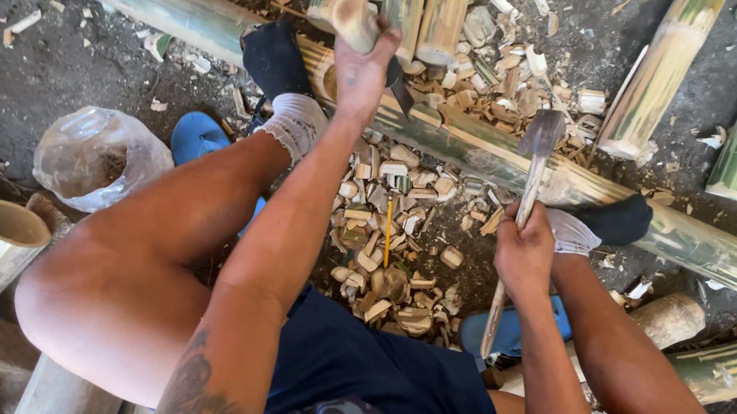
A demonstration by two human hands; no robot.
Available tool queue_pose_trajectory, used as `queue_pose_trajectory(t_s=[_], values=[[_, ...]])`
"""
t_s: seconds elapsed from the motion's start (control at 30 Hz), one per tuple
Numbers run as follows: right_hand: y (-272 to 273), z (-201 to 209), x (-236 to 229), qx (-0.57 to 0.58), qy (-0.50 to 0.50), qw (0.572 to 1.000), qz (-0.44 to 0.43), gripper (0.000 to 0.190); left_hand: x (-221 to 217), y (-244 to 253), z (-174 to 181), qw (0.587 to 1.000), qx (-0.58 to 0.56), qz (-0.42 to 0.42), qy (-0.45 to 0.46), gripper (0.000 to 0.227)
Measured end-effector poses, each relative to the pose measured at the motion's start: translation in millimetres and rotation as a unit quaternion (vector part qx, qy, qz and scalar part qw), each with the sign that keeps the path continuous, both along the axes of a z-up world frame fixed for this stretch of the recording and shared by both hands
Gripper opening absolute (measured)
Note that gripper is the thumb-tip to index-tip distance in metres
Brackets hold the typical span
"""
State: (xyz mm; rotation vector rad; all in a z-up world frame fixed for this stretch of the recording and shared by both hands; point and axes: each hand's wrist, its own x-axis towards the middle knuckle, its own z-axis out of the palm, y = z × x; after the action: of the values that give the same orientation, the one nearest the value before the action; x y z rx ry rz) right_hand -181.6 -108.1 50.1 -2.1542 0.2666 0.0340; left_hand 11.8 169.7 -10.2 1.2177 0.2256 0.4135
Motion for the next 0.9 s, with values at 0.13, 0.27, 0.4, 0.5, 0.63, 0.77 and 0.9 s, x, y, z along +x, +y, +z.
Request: queue_pose_trajectory(t_s=[0.13,0.27,0.4,0.5,0.63,0.77,0.9], values=[[5,8,8,-0.006,-0.02,0.999,0.031,0.01,-9,1,-29,0.993,-0.102,0.041,-0.042,0.025],[12,15,12,0.017,0.034,0.999,0.003,0.01,-15,2,-32,0.997,-0.067,0.036,-0.024,0.024],[15,18,13,0.03,0.081,0.996,0.004,0.013,-19,-1,-31,0.997,-0.061,0.033,-0.026,0.024],[15,20,13,0.009,0.086,0.996,0.01,0.014,-19,-2,-35,0.997,-0.063,0.033,-0.03,0.024],[21,28,17,-0.013,0.041,0.998,0.044,0.012,-9,-4,-38,1.0,0.019,-0.007,-0.003,0.017],[35,63,40,-0.009,-0.014,0.995,0.095,0.011,-1,-22,-27,0.991,0.091,-0.093,-0.035,0.016],[48,132,69,-0.102,-0.17,0.962,0.188,0.015,-30,-44,-26,0.992,0.1,-0.017,-0.072,0.031]])
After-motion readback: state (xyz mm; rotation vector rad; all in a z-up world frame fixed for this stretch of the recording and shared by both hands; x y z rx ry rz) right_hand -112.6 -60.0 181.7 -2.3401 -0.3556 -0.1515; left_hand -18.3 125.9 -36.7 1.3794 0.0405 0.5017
